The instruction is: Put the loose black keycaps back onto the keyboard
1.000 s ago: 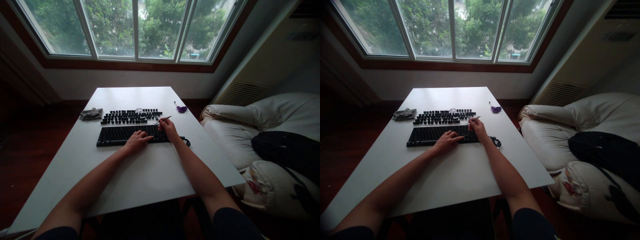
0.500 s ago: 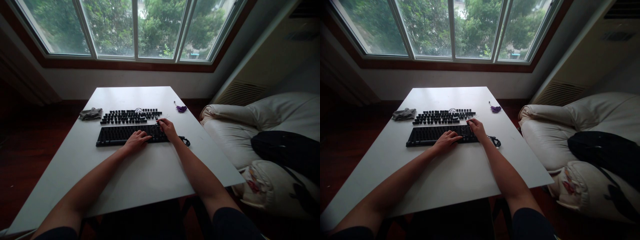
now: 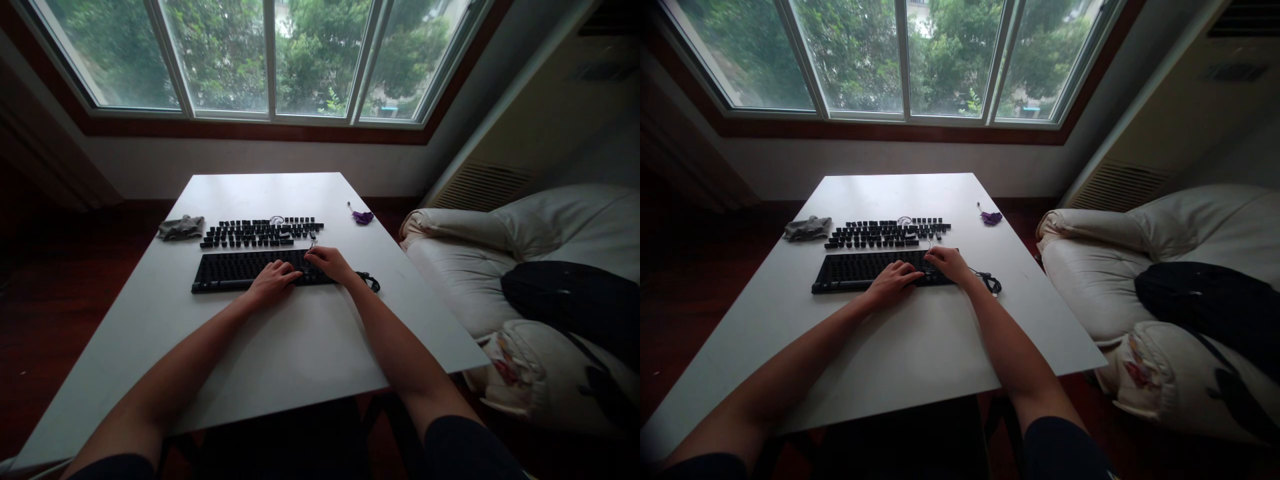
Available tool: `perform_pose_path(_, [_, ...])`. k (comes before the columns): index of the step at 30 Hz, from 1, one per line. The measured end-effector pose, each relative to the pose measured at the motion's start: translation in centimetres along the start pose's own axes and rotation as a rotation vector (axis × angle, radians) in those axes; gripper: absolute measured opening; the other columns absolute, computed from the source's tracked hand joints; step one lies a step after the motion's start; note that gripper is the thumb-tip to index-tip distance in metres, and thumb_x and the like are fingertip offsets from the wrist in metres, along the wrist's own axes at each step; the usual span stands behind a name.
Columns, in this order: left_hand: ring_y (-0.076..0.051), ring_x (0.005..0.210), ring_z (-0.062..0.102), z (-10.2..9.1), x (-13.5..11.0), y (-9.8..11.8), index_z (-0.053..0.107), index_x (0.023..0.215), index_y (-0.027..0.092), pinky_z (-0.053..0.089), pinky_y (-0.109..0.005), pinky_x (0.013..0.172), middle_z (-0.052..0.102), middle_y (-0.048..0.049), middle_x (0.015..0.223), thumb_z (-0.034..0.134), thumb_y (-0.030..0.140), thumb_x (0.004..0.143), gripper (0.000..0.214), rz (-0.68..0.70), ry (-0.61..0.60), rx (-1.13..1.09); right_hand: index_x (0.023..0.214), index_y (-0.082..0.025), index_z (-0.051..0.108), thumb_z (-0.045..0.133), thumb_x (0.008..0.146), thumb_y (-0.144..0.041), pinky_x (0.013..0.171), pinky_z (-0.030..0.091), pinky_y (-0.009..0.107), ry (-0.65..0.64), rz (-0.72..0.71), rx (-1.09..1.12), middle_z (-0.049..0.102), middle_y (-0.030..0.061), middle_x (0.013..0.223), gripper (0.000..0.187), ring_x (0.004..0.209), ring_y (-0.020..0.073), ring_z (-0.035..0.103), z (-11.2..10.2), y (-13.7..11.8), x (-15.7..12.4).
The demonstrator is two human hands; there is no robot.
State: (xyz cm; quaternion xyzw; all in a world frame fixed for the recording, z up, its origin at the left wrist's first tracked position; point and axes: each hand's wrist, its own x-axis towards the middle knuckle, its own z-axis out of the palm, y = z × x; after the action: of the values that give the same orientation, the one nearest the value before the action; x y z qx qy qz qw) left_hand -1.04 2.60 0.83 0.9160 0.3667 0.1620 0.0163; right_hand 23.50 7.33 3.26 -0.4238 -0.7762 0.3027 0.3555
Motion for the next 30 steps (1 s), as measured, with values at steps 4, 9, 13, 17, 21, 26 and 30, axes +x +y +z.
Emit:
perform_pose_path(4, [-0.026,0.106,0.051,0.1,0.0,-0.1,0.062,0.136,0.029,0.043,-0.043,0.097,0.061,-0.0096,0.12,0.054,0.029,0.096,0.041,-0.001,0.006,0.004,0.092,-0.019,0.075,0.06,0.091,-0.053,0.063,0.04,0.028,0.007,-0.01,-0.035,0.064,0.0006,0.067,0.038,0.065,0.0161,0.053,0.2,0.2,0.0])
perform_pose_path(9, [-0.026,0.106,0.051,0.2,0.0,-0.1,0.063,0.135,0.028,0.044,-0.043,0.097,0.062,-0.0097,0.118,0.055,0.029,0.096,0.04,0.011,0.006,0.003,0.093,-0.019,0.074,0.06,0.092,-0.052,0.062,0.037,0.027,0.003,-0.044,-0.034,0.062,-0.0008,0.068,0.036,0.062,0.0141,0.048,0.7,0.7,0.1])
perform_pose_path(13, [-0.026,0.106,0.051,0.3,0.0,-0.2,0.063,0.134,0.029,0.044,-0.043,0.097,0.061,-0.0096,0.118,0.055,0.028,0.096,0.039,0.01,0.019,-0.003,0.091,-0.018,0.072,0.059,0.092,-0.055,0.058,0.036,0.027,-0.001,0.053,0.021,0.056,-0.0027,0.062,0.039,0.058,0.0136,0.046,1.0,1.5,0.1])
perform_pose_path(17, [-0.025,0.106,0.051,0.6,-0.1,-0.4,0.063,0.135,0.029,0.044,-0.043,0.097,0.061,-0.0096,0.118,0.056,0.028,0.095,0.04,0.007,0.026,-0.013,0.091,-0.018,0.072,0.06,0.091,-0.055,0.058,0.037,0.026,-0.044,0.036,0.033,0.057,-0.0022,0.062,0.039,0.059,0.0139,0.047,1.0,1.4,0.1])
perform_pose_path(21, [-0.025,0.106,0.051,0.7,-0.1,-0.4,0.062,0.136,0.029,0.044,-0.043,0.097,0.061,-0.0095,0.118,0.055,0.028,0.095,0.041,0.005,0.022,-0.01,0.091,-0.018,0.075,0.066,0.089,-0.05,0.06,0.038,0.026,-0.148,-0.072,-0.014,0.059,-0.0001,0.068,0.033,0.063,0.0137,0.049,0.6,0.3,-0.2])
perform_pose_path(26, [-0.025,0.105,0.051,0.5,0.0,-0.3,0.062,0.136,0.029,0.043,-0.043,0.097,0.061,-0.0096,0.119,0.054,0.029,0.096,0.041,0.002,0.017,-0.015,0.096,-0.018,0.077,0.066,0.09,-0.045,0.063,0.04,0.026,-0.191,-0.122,-0.027,0.063,0.0023,0.077,0.03,0.067,0.0135,0.052,0.1,-0.2,-0.4])
perform_pose_path(30, [-0.025,0.106,0.051,0.3,0.0,-0.3,0.062,0.136,0.028,0.043,-0.043,0.097,0.061,-0.0096,0.119,0.054,0.029,0.096,0.041,0.003,0.007,-0.015,0.098,-0.017,0.076,0.067,0.088,-0.045,0.059,0.037,0.026,-0.162,-0.085,0.033,0.057,-0.0001,0.07,0.032,0.062,0.0124,0.046,-0.5,0.5,-0.4])
